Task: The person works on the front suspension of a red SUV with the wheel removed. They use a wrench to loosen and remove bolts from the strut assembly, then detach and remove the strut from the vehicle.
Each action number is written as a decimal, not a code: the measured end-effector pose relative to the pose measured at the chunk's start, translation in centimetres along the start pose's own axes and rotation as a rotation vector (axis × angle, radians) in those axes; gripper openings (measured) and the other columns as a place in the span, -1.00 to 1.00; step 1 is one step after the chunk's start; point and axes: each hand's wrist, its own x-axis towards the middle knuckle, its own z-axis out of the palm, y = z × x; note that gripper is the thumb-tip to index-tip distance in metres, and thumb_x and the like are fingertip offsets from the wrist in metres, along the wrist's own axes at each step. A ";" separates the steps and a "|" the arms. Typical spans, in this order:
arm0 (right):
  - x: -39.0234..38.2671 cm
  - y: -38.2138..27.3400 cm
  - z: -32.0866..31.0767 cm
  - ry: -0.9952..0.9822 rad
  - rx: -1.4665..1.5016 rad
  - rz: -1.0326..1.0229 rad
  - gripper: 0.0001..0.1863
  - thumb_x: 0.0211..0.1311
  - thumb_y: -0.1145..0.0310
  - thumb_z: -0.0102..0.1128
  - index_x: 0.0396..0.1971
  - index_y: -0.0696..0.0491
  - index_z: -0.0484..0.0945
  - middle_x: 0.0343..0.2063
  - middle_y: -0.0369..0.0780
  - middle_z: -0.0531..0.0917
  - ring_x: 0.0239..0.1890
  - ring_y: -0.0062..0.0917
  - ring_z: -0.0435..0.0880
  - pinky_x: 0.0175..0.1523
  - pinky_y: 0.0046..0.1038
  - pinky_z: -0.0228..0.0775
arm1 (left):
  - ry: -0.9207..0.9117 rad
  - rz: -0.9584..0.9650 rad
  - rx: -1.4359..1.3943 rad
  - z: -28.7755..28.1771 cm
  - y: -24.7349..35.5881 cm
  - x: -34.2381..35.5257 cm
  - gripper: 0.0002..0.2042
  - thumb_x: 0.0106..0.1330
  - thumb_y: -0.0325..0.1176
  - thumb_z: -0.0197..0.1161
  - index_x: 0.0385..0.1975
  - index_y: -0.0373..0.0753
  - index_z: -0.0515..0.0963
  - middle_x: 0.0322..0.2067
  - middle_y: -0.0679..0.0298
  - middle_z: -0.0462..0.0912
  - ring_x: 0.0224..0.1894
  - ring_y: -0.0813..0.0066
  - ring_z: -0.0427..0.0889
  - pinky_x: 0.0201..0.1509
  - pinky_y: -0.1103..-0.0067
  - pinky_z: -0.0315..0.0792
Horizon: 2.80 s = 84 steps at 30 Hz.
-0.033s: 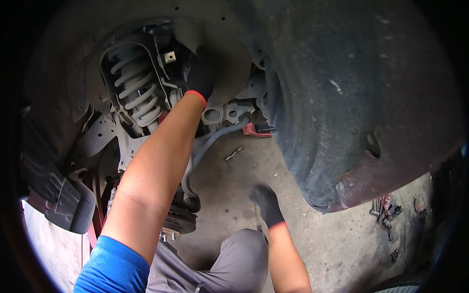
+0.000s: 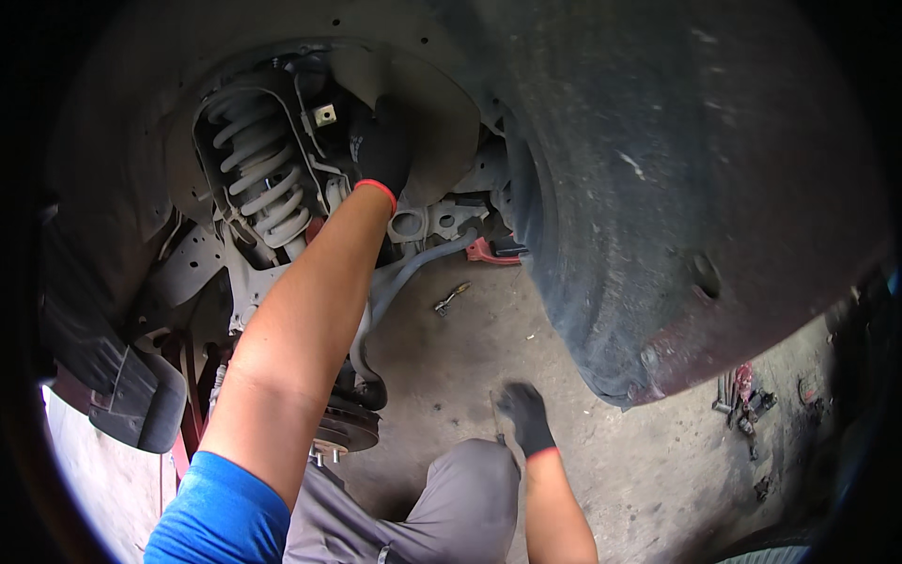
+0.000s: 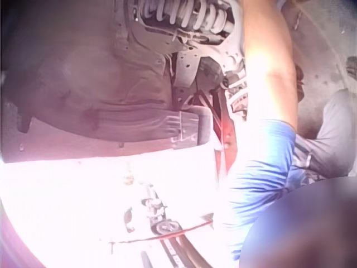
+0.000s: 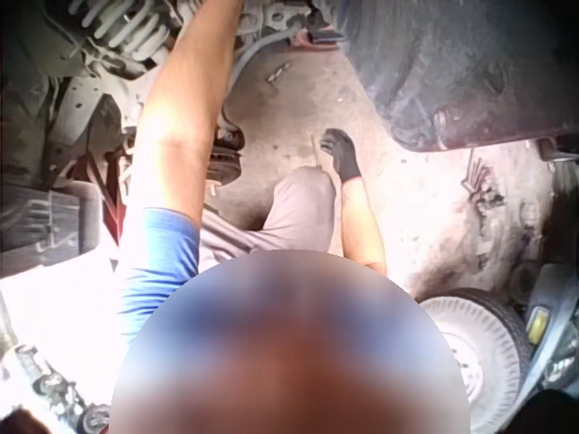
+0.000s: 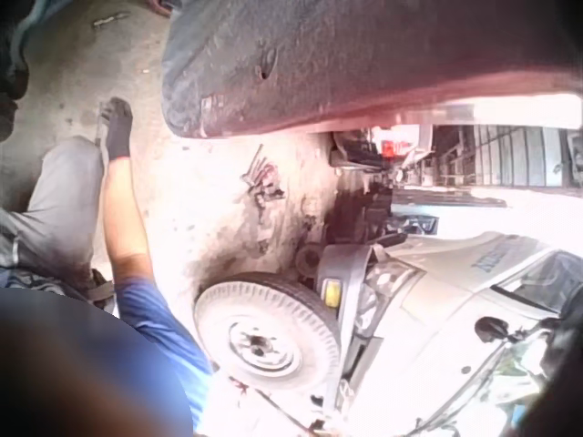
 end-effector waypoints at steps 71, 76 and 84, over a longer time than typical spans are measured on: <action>-37.1 20.3 -18.9 0.164 -1.406 1.108 -0.02 0.29 -0.62 -0.22 0.31 -0.10 0.57 0.20 0.02 0.66 0.31 0.02 0.57 0.35 0.27 0.26 | 0.045 0.319 0.250 1.9 -10.5 3.3 -0.26 0.11 0.19 0.51 0.02 -0.43 0.59 -0.09 -0.16 0.71 0.05 -0.18 0.67 0.11 0.14 0.52; -36.8 20.1 -19.2 0.168 -1.413 1.104 -0.04 0.30 -0.61 -0.21 0.30 -0.10 0.58 0.19 0.02 0.67 0.29 0.01 0.58 0.34 0.25 0.29 | 0.004 0.350 0.250 -0.5 -7.6 3.0 -0.29 0.13 0.20 0.49 -0.05 -0.44 0.63 -0.09 -0.21 0.71 0.02 -0.18 0.68 0.07 0.13 0.53; -36.3 19.7 -19.1 0.183 -1.411 1.097 -0.06 0.31 -0.60 -0.21 0.27 -0.10 0.59 0.16 0.01 0.69 0.27 -0.01 0.61 0.31 0.20 0.33 | -0.200 0.357 0.589 2.9 -8.9 2.4 -0.46 0.46 0.10 0.14 -0.16 -0.37 0.69 -0.13 -0.13 0.76 -0.09 -0.16 0.74 0.02 0.12 0.57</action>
